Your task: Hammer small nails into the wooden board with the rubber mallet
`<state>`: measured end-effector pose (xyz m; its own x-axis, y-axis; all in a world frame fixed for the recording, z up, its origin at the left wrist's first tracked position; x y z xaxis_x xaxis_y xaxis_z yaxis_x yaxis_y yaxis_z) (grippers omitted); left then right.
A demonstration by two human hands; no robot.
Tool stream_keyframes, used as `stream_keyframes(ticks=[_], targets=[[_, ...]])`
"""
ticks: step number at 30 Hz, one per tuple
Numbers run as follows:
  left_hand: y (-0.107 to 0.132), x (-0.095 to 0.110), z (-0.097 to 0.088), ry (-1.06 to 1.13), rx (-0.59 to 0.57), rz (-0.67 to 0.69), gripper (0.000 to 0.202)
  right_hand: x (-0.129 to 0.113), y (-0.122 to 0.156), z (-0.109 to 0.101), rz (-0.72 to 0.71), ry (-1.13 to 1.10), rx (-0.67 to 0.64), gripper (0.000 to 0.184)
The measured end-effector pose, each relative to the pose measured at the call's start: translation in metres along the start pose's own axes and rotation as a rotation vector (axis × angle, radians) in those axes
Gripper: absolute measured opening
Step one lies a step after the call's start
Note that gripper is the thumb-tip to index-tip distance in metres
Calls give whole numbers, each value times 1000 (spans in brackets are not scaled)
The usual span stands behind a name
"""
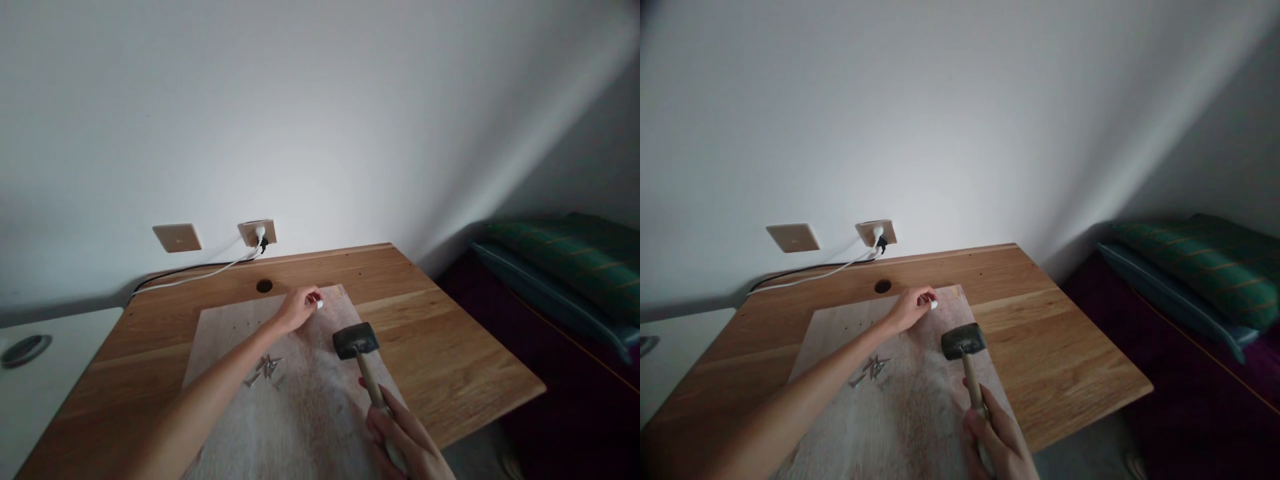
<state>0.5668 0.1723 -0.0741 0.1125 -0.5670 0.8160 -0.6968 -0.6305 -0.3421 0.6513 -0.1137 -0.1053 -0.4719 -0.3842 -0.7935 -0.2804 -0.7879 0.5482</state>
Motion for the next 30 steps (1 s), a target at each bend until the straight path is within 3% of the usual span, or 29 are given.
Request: stream_keyframes(ticks=[4, 11, 18, 24, 30], targets=[[-7, 2, 9, 23, -63, 21, 9, -1, -4, -22, -106, 301, 224, 79], [-2, -3, 16, -2, -105, 80, 12, -23, -9, -19, -243, 691, 207, 80], [-2, -7, 8, -14, 15, 26, 6, -22, -10, -19, -249, 691, 209, 74], [1, -4, 9, -171, -30, 37, 11, -22, -11, -15, -200, 640, 198, 75], [0, 0, 8, -174, -32, 59, 11, -24, -10, -15, -242, 673, 216, 71]])
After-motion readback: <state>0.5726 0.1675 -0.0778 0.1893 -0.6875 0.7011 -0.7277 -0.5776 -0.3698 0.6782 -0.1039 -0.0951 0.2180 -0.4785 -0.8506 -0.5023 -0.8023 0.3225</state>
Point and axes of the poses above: each hand's wrist, its own y-axis away from the middle knuckle, its own z-axis out of the palm, x = y × z, the point moved 5 cm from there along -y, towards the middle knuckle, and after that the axes turned 5 degrees about z, right-handed, at the moved point
